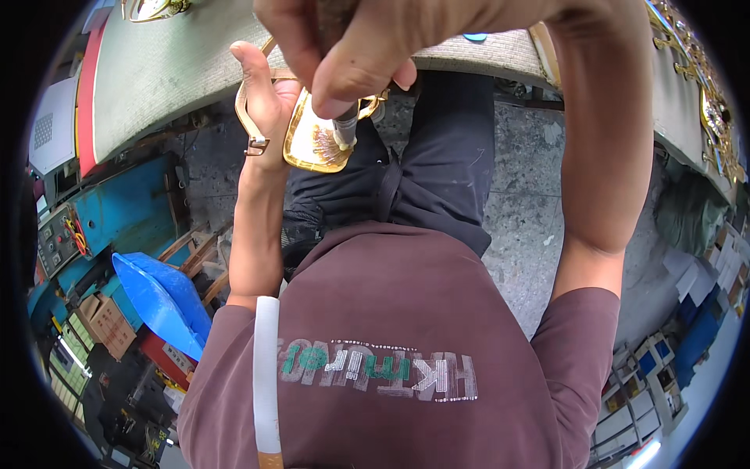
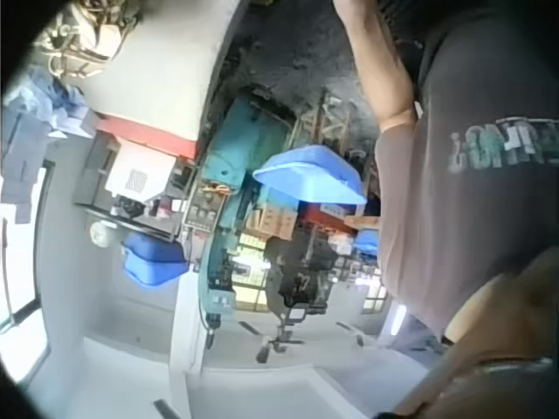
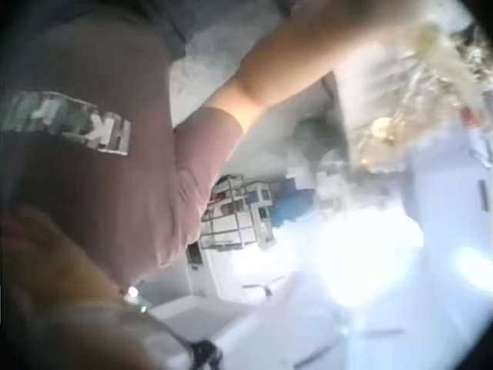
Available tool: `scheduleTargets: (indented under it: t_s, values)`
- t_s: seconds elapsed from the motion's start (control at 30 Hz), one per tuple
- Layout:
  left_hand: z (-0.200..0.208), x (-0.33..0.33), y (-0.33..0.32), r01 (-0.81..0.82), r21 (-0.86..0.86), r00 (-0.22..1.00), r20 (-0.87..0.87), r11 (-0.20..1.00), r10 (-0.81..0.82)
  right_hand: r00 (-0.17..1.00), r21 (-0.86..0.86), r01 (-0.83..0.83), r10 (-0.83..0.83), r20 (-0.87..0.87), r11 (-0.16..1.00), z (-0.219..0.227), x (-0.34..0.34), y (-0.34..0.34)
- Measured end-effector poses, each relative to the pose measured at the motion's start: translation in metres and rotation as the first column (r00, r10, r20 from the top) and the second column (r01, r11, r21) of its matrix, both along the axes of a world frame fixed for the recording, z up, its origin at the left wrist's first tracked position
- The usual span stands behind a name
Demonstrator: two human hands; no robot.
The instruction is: The person applies adhesive to high-heeled shoes with a brush, attaches insole pads inside them, smooths them down using a wooden rod, and brushes adhesive over the insoles.
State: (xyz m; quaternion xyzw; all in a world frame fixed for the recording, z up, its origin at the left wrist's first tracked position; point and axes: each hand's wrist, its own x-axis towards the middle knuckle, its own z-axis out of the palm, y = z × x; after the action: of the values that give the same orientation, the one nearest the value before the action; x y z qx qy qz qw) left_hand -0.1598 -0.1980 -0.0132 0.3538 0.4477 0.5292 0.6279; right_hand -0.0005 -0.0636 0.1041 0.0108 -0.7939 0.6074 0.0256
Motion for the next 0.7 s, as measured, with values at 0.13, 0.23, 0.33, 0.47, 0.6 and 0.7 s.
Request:
scheduleTargets:
  t_s: [0.13,0.23,0.33,0.47,0.6,0.7]
  values:
    - [0.004,-0.001,-0.001,0.009,0.028,0.996,-0.09,1.0,-0.007,1.0,0.048,0.019,-0.018,-0.019,0.999,-0.001,0.002,-0.008]
    - [0.004,0.0,-0.001,0.013,0.021,0.997,-0.077,1.0,-0.011,0.997,0.101,0.073,-0.07,-0.039,0.992,-0.004,0.012,-0.015]
    - [0.003,0.002,0.001,0.015,0.008,0.999,-0.05,1.0,-0.014,0.986,0.163,0.163,-0.154,-0.066,0.973,-0.006,0.027,-0.02]
    - [-0.001,-0.002,0.0,0.008,-0.028,1.0,0.011,1.0,-0.007,0.941,0.241,0.334,-0.305,-0.149,0.911,-0.005,0.054,-0.026]
    - [-0.008,0.013,-0.012,-0.201,-0.023,0.962,0.182,0.979,0.202,0.774,0.209,0.595,-0.484,-0.407,0.776,-0.01,0.114,-0.053]
    - [-0.009,0.018,-0.012,-0.247,0.025,0.954,0.184,0.969,0.238,0.568,0.14,0.777,-0.586,-0.579,0.614,-0.031,0.127,-0.108]
